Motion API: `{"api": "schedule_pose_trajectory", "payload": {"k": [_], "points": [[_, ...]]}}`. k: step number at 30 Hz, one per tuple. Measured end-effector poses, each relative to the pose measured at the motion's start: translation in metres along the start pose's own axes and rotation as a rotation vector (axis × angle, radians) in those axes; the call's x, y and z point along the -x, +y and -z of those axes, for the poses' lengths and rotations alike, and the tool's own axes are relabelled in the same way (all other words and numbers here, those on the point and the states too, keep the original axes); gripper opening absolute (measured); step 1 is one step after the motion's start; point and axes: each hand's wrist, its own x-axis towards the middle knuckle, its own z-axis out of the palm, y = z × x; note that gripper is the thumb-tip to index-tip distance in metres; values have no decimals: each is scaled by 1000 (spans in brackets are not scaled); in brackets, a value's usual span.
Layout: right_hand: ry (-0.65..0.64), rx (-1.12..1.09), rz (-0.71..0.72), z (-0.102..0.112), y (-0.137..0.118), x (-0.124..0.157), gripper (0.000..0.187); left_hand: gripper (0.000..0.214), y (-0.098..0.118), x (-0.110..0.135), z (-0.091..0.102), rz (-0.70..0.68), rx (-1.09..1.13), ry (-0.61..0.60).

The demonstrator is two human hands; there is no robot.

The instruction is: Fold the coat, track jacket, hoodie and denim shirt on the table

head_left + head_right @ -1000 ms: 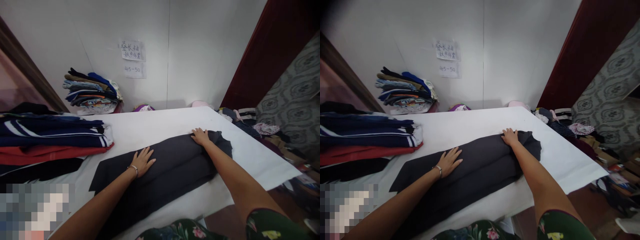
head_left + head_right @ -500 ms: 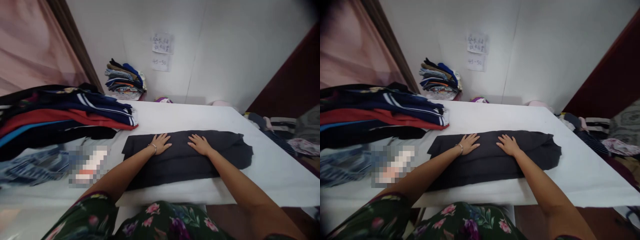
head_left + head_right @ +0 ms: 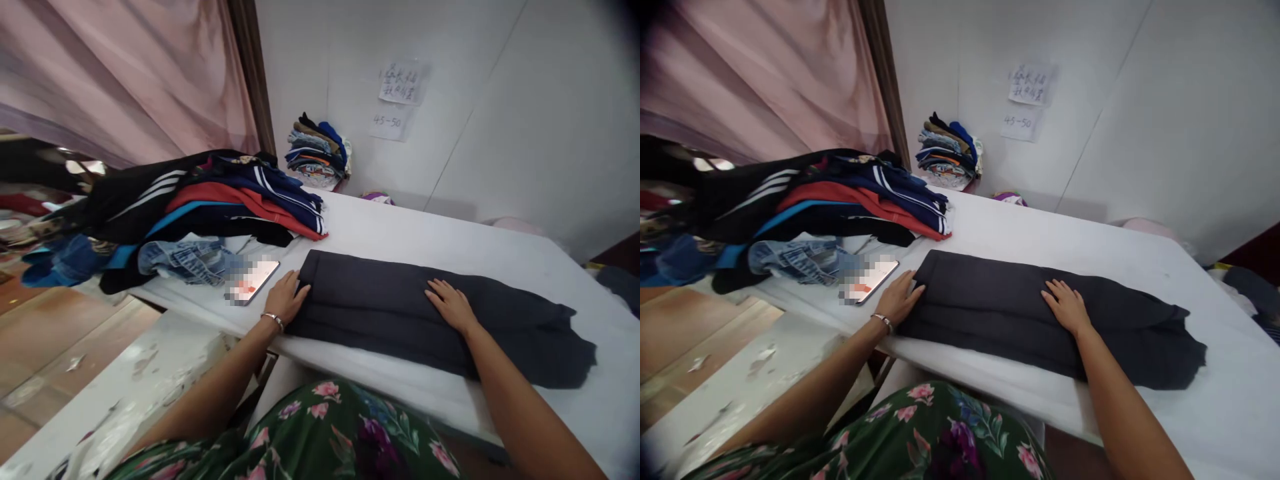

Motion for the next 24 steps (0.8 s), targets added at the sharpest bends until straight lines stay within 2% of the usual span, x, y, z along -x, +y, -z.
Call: {"api": "schedule_pose_trajectory", "payload": {"k": [4, 8, 10, 13, 15, 18, 21, 24], "points": [[0, -2, -10, 2, 0, -1, 49, 53, -11, 1, 5, 219, 291, -73], [74, 9, -24, 10, -17, 6, 51, 45, -5, -3, 0, 247, 374, -92], [103, 27, 56, 13, -30, 14, 52, 49, -2, -6, -2, 255, 366, -83], [44, 78, 216, 11, -48, 25, 51, 58, 2, -14, -3, 311, 392, -84], [24, 120, 258, 8, -55, 31, 50, 64, 4, -21, -2, 385, 465, -100], [48, 136, 244, 4, -58, 34, 49, 66, 5, -30, 0, 465, 569, -122], [49, 68, 218, 5, -63, 34, 49, 65, 5, -34, 0, 472, 601, -130], [9, -89, 202, 10, -79, 33, 50, 61, 5, -34, -1, 440, 725, -235]]}}
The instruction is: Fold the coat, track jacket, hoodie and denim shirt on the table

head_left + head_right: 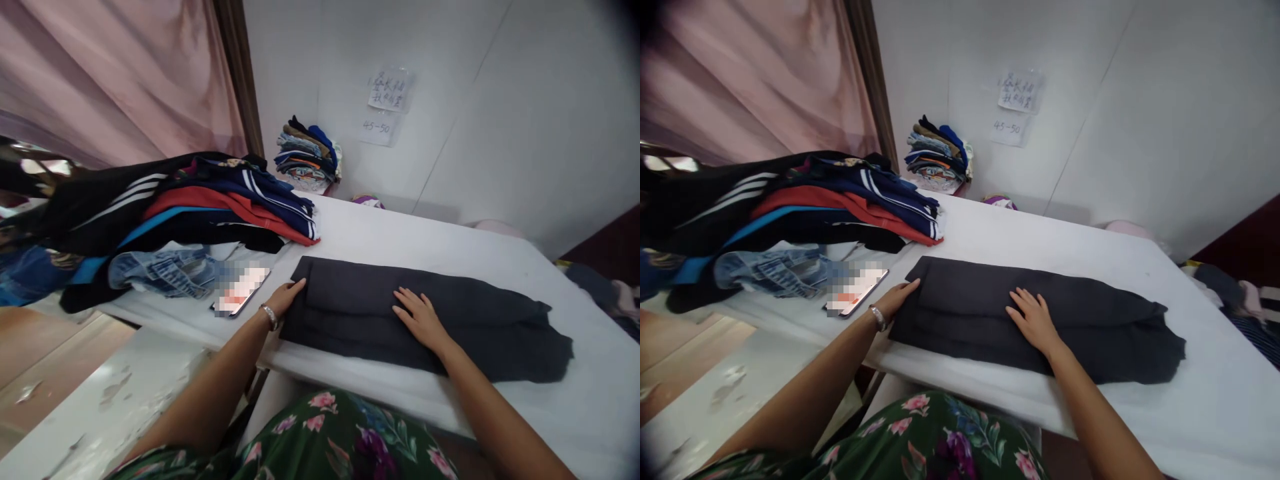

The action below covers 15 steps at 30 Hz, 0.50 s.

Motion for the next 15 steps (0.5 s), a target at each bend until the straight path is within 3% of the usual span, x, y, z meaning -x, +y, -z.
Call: {"api": "schedule_pose_trajectory", "payload": {"k": [4, 10, 15], "points": [[-29, -132, 30, 2, -33, -12, 52, 55, 4, -4, 1, 27, 16, -179], [-95, -12, 103, -10, -60, -19, 57, 54, 13, -11, 3, -96, -176, -121], [-111, 8, 100, -9, -61, -17, 59, 49, 14, -4, -7, -127, -62, -130]]}}
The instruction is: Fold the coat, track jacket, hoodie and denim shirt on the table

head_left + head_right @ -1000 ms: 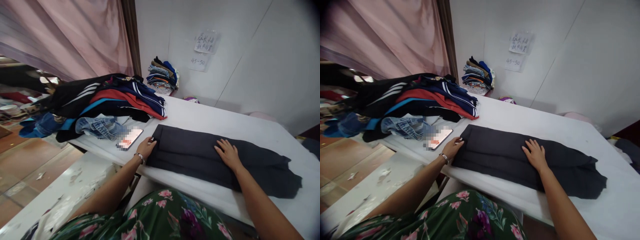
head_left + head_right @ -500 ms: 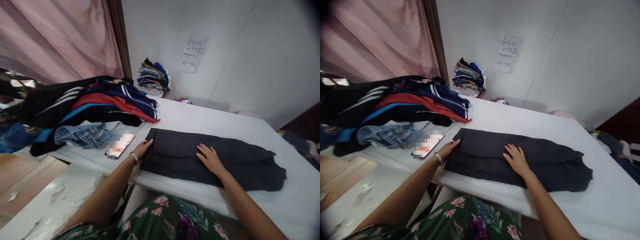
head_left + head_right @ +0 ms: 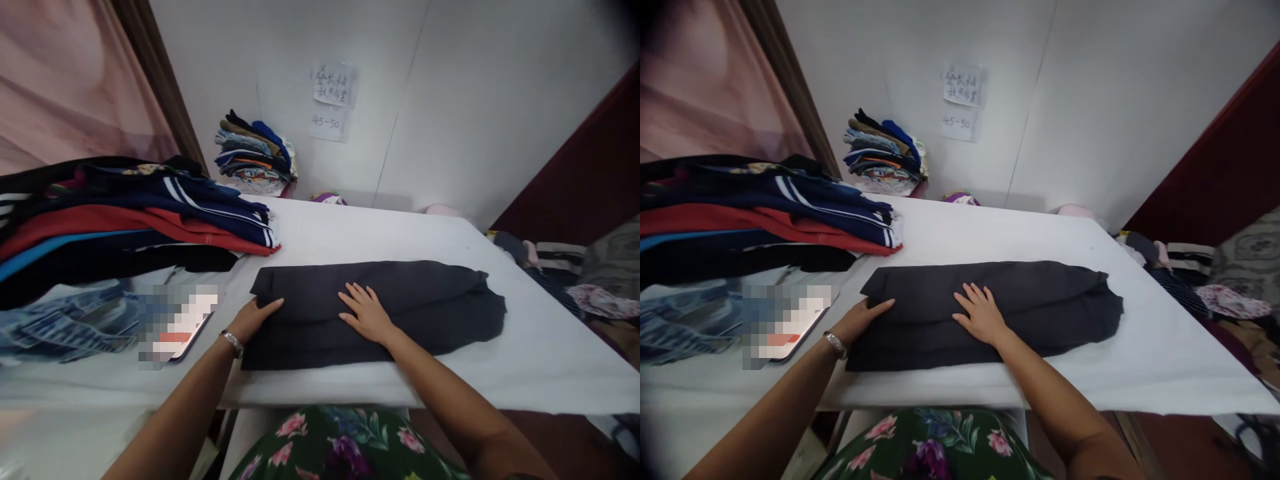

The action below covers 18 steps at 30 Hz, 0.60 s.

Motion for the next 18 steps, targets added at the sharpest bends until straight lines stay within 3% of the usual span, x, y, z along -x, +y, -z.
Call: {"api": "schedule_pose_trajectory", "payload": {"k": [3, 7, 10, 14, 18], "points": [[-10, -30, -21, 6, -3, -3, 59, 45, 10, -1, 0, 42, 66, 19], [26, -112, -33, 16, -14, -11, 56, 49, 37, -18, 16, -87, 38, 66], [97, -103, -9, 15, -22, -13, 55, 55, 45, -38, 24, -136, 53, 1], [98, -9, 59, -4, -23, -6, 51, 48, 26, -57, 22, -54, -106, -37], [166, 66, 108, -22, -16, -1, 49, 47, 3, -50, 20, -89, -382, 157]]}}
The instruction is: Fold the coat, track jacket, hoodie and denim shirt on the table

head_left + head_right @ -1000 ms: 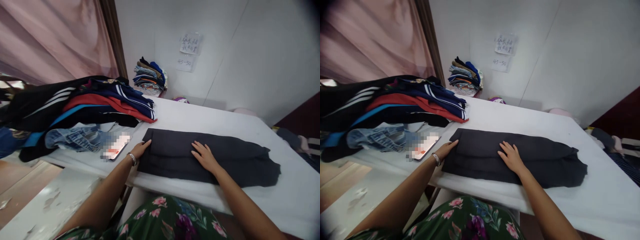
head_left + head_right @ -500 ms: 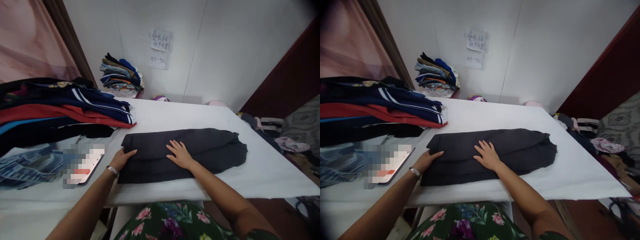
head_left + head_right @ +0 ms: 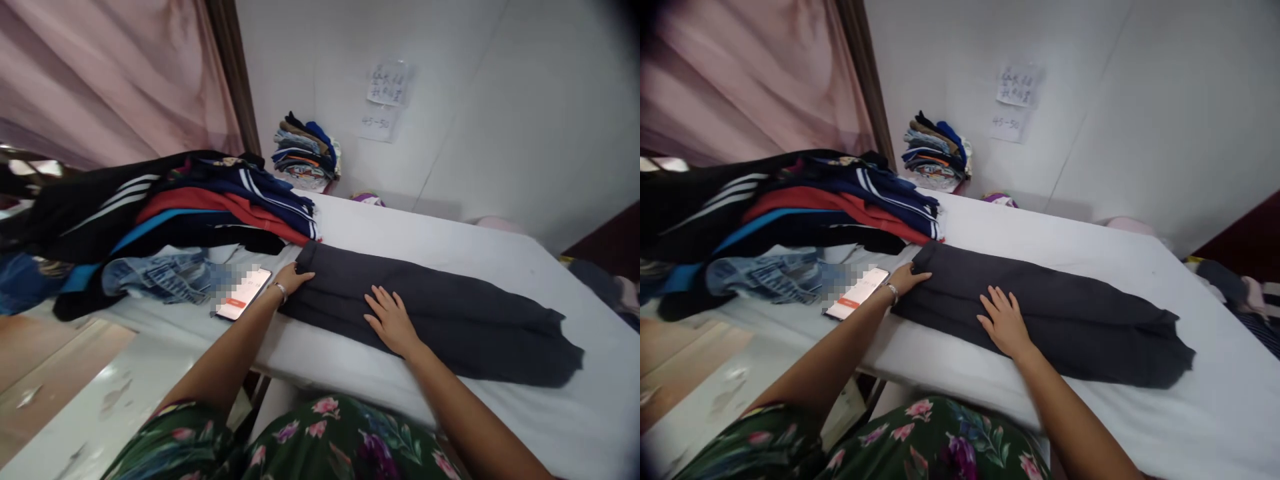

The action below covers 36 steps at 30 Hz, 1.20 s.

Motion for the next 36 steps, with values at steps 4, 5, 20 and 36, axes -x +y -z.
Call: {"api": "schedule_pose_trajectory", "payload": {"k": [4, 5, 20, 36], "points": [[46, 2, 24, -6, 4, 1, 48, 33, -6, 33, 0, -123, -223, 290], [52, -7, 27, -6, 5, 0, 48, 31, -5, 42, -1, -154, -260, 295], [296, -177, 34, -2, 8, 5, 30, 37, 3, 68, -21, -205, -616, 253], [194, -79, -48, 23, 13, 25, 29, 27, -6, 46, -16, -265, -486, 300]]}}
